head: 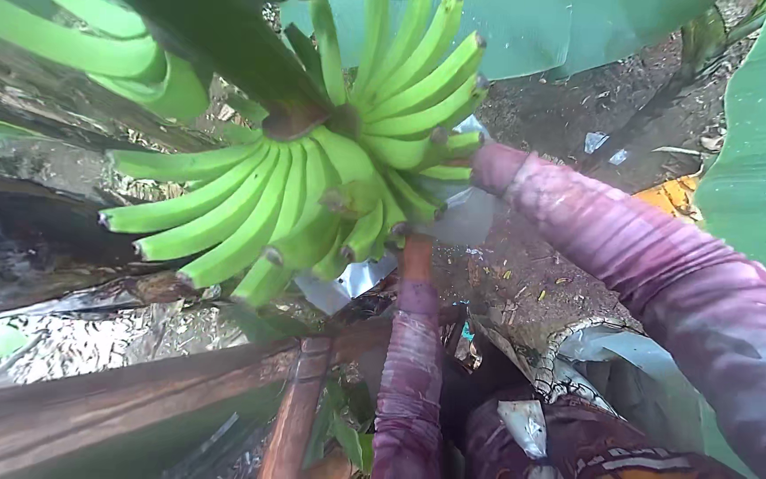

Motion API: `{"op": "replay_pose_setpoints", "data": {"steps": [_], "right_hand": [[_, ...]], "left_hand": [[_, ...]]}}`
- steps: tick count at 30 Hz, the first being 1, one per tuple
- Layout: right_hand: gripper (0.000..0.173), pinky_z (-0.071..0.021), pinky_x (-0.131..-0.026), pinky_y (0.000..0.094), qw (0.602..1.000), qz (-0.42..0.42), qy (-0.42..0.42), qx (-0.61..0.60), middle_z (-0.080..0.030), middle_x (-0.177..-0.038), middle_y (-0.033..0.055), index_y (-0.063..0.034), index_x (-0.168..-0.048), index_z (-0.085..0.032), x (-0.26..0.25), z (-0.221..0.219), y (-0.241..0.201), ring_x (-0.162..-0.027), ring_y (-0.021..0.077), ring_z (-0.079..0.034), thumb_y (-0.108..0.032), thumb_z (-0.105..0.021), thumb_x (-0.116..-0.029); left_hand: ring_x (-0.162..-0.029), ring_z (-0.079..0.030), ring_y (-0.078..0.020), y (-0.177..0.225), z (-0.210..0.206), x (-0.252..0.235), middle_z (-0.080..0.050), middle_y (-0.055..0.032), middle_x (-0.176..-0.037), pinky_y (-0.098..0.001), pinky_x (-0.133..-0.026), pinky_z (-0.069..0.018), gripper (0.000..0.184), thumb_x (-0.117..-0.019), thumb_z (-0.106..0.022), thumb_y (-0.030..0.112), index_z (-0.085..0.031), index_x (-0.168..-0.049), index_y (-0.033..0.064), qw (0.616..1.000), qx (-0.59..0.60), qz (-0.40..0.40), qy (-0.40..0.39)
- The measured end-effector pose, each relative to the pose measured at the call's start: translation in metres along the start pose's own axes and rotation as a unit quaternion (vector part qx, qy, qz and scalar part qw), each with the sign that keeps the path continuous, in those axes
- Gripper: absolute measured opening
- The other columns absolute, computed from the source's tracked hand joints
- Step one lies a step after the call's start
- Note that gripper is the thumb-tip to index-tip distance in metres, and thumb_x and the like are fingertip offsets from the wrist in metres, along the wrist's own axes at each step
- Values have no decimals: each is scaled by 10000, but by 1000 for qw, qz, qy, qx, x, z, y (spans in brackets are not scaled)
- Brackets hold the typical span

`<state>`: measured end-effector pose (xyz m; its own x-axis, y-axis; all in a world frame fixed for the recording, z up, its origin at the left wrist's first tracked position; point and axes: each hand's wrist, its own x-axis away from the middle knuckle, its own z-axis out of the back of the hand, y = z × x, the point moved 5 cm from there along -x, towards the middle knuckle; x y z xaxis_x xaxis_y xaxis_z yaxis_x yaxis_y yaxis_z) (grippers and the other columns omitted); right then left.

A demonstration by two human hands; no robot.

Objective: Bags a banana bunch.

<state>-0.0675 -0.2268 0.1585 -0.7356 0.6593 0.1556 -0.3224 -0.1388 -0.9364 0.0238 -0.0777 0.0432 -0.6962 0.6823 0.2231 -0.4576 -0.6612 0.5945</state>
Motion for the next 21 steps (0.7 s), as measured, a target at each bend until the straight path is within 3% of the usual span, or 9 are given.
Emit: {"op": "replay_pose_setpoints", "data": {"steps": [1, 3, 6, 8, 11, 14, 16, 18, 21], "right_hand": [[363, -436, -1087, 222, 995, 98, 21, -3, -639, -1323, 115, 11, -1335, -599, -4, 4, 9, -1242, 74, -577, -77, -636, -984], [400, -466, -1085, 316, 955, 270, 91, 86, -688, -1259, 158, 12, -1254, -678, 10, 20, 18, -1221, 165, -622, -164, -736, -901], [393, -504, -1070, 436, 930, 275, 192, 151, -651, -1316, 205, 17, -1240, -681, 55, 58, 50, -1228, 274, -633, -253, -696, -954], [422, -510, -1073, 439, 949, 177, 219, 140, -628, -1333, 220, 27, -1272, -662, 82, 73, 99, -1230, 285, -627, -290, -653, -993], [434, -538, -1005, 501, 972, 21, 213, 98, -656, -1238, 245, 33, -1285, -642, 118, 80, 175, -1107, 323, -669, -302, -633, -1007], [415, -501, -992, 623, 981, -151, 79, 96, -675, -1182, 275, 26, -1300, -635, 167, 71, 258, -1087, 411, -667, -296, -618, -1039], [458, -508, -962, 626, 943, -320, -33, 80, -666, -1204, 278, 8, -1334, -622, 224, 67, 330, -1071, 421, -662, -348, -600, -1048], [571, -483, -961, 612, 864, -498, -80, 1, -624, -1268, 277, -4, -1383, -568, 289, 63, 367, -1115, 413, -624, -471, -528, -1058], [542, -557, -846, 468, 812, -562, -79, -136, -664, -1138, 185, -23, -1344, -564, 361, 43, 358, -967, 270, -667, -480, -422, -1088]], "left_hand": [[-1452, -397, -302, -10, -11, 8, -395, -209, -1577, -474, -1184, -347, 504, -1115, -362, 225, -311, -1564, 2, 993, 117, 13, -16], [-1301, -534, -247, -33, -34, 28, -503, -167, -1473, -457, -1055, -476, 492, -1123, -297, 303, -361, -1532, 36, 948, 317, 4, -35], [-1036, -668, -199, -64, -64, 68, -635, -162, -1203, -401, -917, -575, 481, -1100, -320, 303, -459, -1382, -61, 869, 479, 35, -120], [-910, -683, -199, -86, -67, 97, -643, -186, -1113, -379, -821, -600, 406, -1067, -414, 202, -467, -1321, -111, 879, 460, 66, -107], [-841, -644, -167, -115, -44, 108, -587, -154, -1111, -350, -753, -587, 450, -1055, -455, 190, -326, -1407, -59, 879, 466, 89, 33], [-827, -644, -136, -113, -20, 106, -618, -108, -1038, -327, -777, -579, 412, -1010, -503, 153, -384, -1340, -62, 896, 441, 43, 25], [-811, -666, -146, -106, -23, 115, -668, -105, -965, -332, -778, -587, 321, -1004, -571, 109, -530, -1251, -92, 924, 375, 31, -75], [-841, -681, -166, -103, -33, 125, -680, -131, -990, -354, -795, -597, 276, -1008, -587, 109, -601, -1200, -88, 937, 312, 34, -155], [-828, -687, -160, -104, -42, 135, -683, -126, -970, -355, -797, -604, 227, -1026, -556, 93, -621, -1145, -89, 939, 294, 38, -174]]}}
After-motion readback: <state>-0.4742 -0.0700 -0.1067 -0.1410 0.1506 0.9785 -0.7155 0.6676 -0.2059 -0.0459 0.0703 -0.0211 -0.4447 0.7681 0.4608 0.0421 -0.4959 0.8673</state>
